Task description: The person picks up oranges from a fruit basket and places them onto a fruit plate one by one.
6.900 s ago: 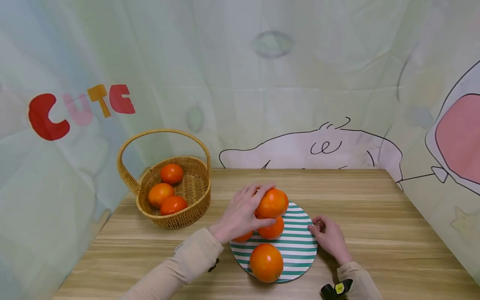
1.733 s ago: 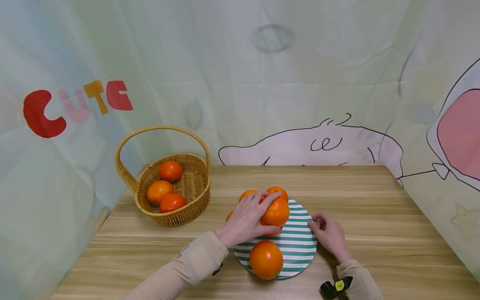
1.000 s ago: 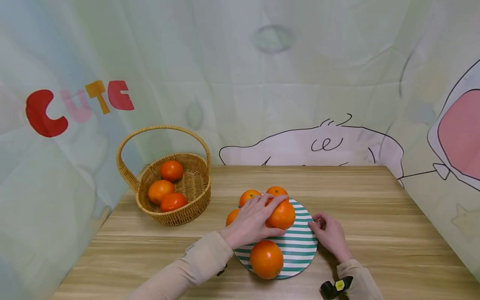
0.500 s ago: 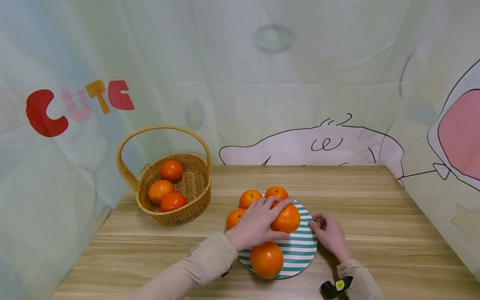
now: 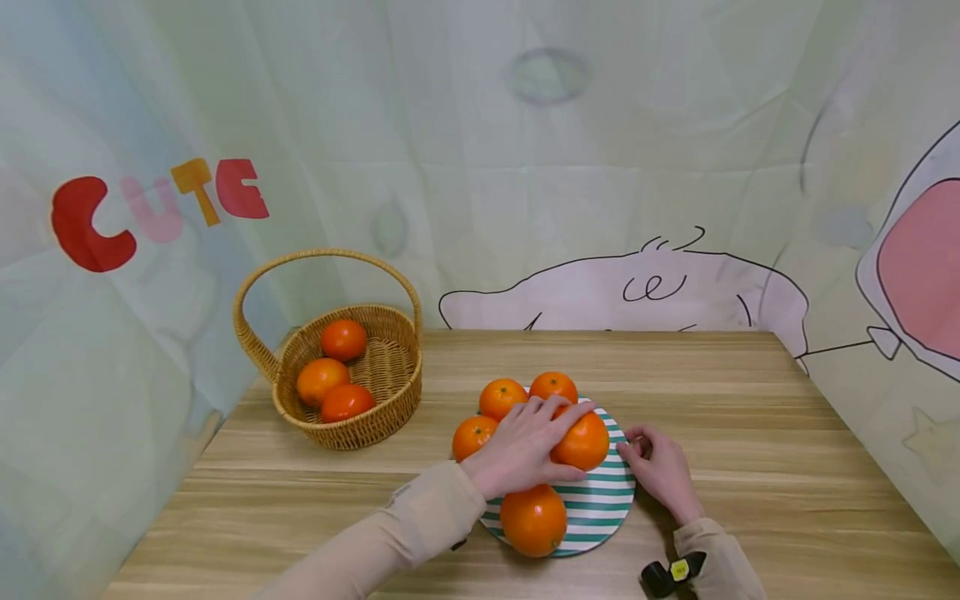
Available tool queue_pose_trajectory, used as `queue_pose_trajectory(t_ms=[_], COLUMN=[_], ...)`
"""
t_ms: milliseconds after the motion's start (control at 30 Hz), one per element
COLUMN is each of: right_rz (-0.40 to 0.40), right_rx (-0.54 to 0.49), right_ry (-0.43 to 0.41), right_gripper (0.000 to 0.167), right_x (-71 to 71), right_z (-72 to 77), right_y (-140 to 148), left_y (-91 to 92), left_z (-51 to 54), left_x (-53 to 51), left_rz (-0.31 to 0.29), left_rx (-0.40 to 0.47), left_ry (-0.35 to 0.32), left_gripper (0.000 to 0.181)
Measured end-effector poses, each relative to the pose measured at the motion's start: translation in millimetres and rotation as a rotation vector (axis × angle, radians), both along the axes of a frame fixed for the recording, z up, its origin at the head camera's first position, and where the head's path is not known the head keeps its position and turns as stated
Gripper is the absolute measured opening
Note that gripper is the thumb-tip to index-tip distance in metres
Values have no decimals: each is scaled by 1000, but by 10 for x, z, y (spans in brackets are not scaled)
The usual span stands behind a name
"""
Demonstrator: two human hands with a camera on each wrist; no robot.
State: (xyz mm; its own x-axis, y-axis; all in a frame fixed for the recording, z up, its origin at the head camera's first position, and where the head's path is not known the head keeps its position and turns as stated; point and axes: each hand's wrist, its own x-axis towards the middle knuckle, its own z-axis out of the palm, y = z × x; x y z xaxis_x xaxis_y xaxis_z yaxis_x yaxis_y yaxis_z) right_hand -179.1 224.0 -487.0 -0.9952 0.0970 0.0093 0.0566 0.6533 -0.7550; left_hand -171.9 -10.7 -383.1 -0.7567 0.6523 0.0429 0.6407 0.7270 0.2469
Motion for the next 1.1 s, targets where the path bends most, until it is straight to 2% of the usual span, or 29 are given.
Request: queue_pose_trajectory(t_ms=[367, 600, 867, 1100], right_rz=[2, 5, 15, 24], right_rx=[10, 27, 40, 29], right_ry=[28, 35, 40, 15], right_gripper=[24, 23, 23, 23], right_x=[11, 11, 4, 5], right_z=[5, 1, 2, 23], right_y=[-1, 5, 13, 14], left_y=[115, 227, 341, 392], left_z=[-1, -2, -21, -77], left_x=[-48, -113, -136, -108], left_rz=[-4, -58, -71, -75], left_rx=[-18, -129, -286, -351], left_ry=[-58, -15, -5, -77], left_gripper=[80, 79, 79, 80])
